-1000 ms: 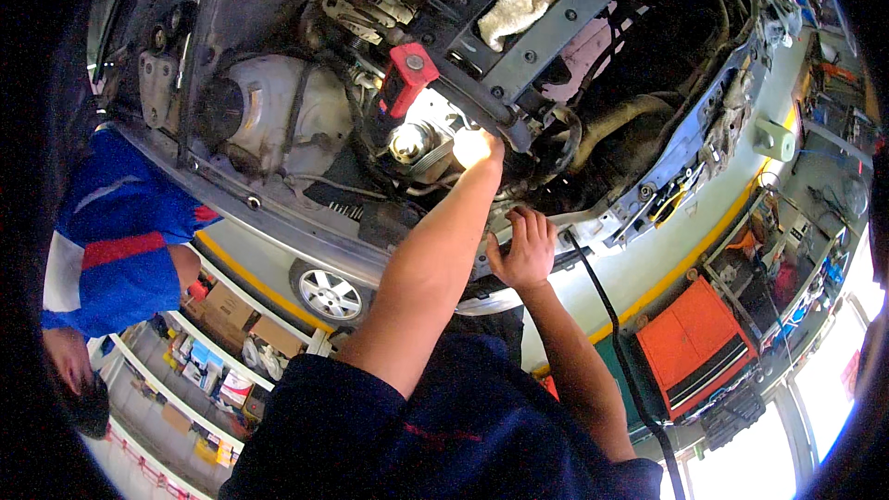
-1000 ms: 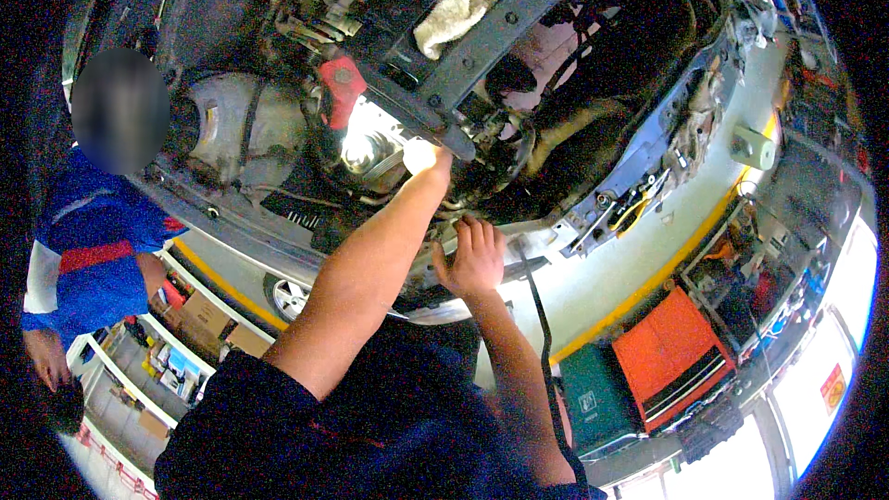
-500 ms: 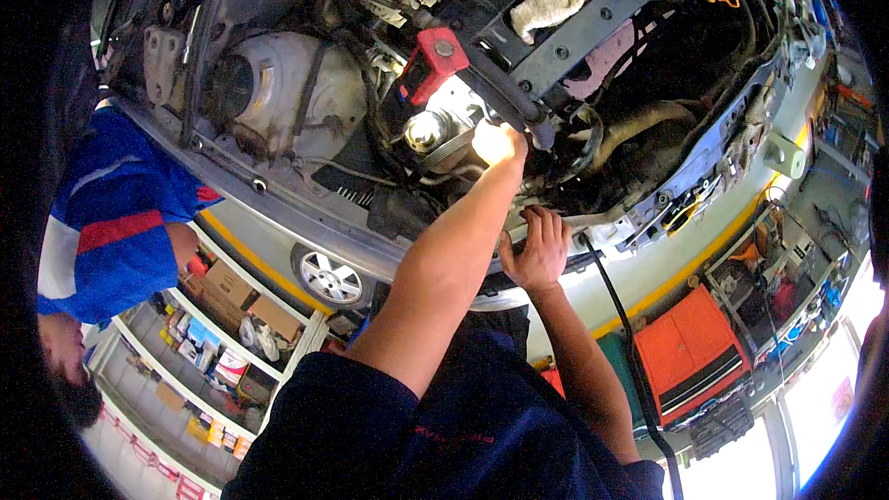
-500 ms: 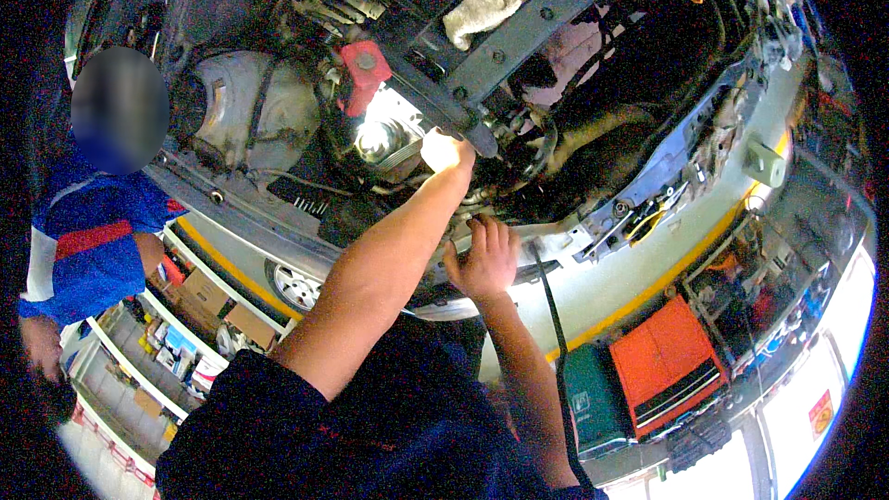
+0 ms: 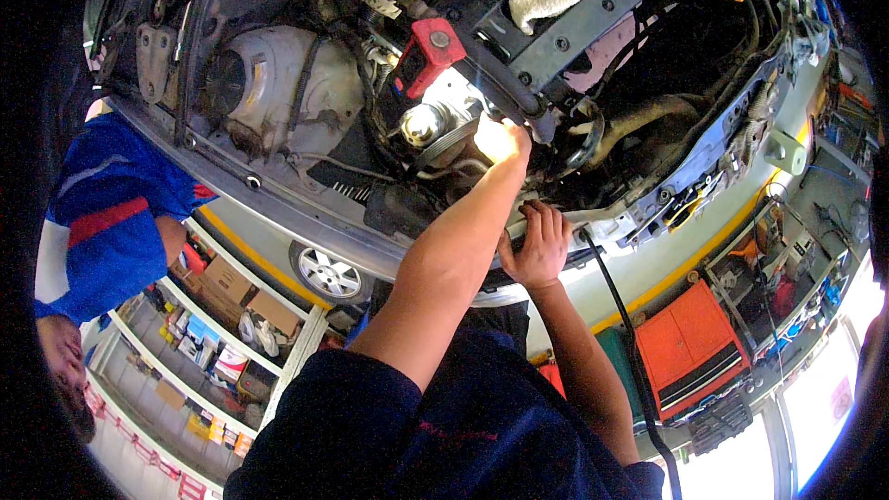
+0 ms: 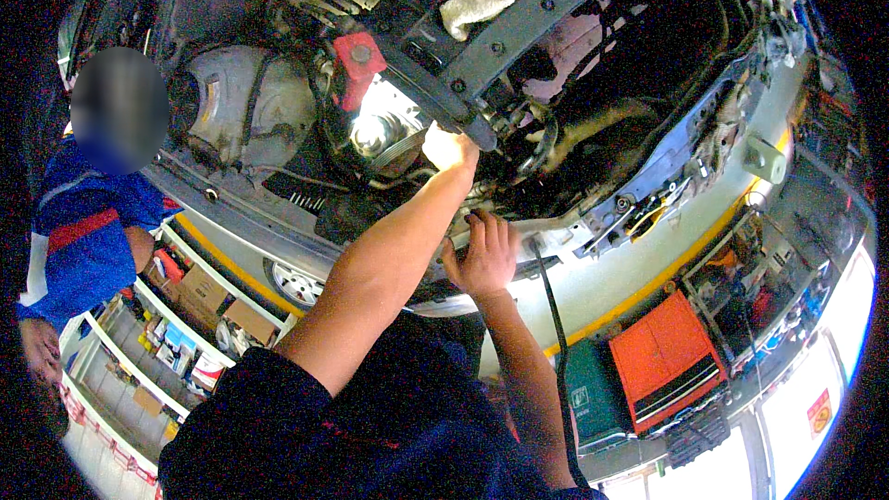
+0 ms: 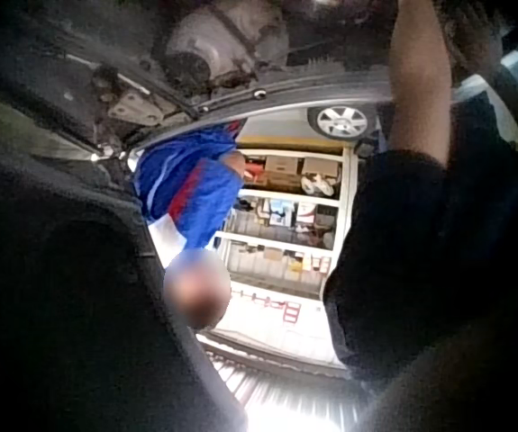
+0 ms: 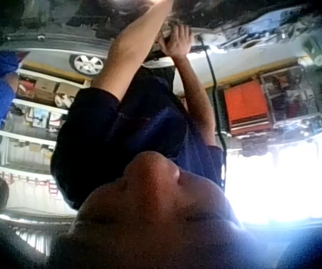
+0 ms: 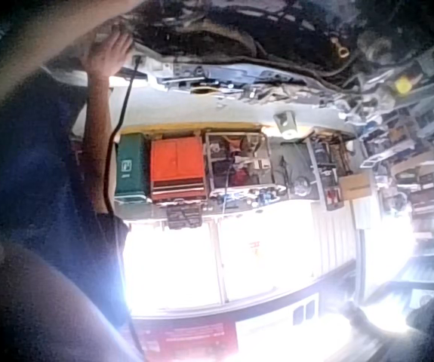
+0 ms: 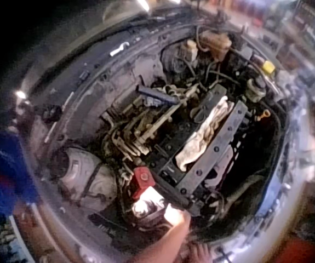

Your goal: The person works on a car engine with the hood open, using a flashlight to illuminate the engine bay. They manipulate engine components and belts with their hands, then pick up a black plastic engine cover and install it into place.

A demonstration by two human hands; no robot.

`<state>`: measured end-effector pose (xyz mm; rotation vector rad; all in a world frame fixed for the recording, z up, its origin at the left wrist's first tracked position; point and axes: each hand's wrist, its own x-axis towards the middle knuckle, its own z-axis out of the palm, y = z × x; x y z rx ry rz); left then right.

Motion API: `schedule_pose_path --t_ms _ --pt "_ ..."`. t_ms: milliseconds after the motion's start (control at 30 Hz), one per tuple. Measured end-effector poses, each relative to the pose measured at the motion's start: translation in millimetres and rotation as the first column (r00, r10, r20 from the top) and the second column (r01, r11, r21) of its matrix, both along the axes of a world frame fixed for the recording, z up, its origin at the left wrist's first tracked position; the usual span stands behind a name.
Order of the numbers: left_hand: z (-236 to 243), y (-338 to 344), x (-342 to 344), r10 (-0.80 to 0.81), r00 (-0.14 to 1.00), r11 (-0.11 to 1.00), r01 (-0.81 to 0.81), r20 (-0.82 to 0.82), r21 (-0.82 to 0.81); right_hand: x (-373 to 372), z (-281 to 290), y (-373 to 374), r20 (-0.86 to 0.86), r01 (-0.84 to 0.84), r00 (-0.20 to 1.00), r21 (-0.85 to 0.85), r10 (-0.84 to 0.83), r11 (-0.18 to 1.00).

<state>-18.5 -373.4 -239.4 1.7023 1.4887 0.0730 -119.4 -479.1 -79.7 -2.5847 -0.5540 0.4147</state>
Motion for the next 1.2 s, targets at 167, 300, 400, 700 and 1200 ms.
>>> schedule_pose_path --t_ms 167,300,400,700,1200 --pt "2 -1 0 0.01 1.0 1.0 -0.01 0.004 -0.008 -1 -2 -1 0.025 -0.009 1.0 0.015 0.009 1.0" --pt "6 -3 -1 -0.005 0.999 1.0 0.005 0.038 0.015 -2 -2 -1 0.026 0.004 1.0 0.029 -0.004 1.0" --pt "-2 -5 -3 -0.008 1.0 0.999 0.008 0.001 0.048 -3 -3 -3 0.036 0.003 0.999 0.024 -0.004 1.0" --pt "-48 72 -6 -0.187 0.982 0.827 0.142 -0.027 -0.544 -5 -2 -4 0.111 0.029 0.993 0.032 -0.032 0.999" --pt "1 38 5 -0.535 0.766 0.843 0.509 -0.357 -0.172 -5 -2 -1 0.053 0.032 0.998 -0.023 -0.03 0.999"
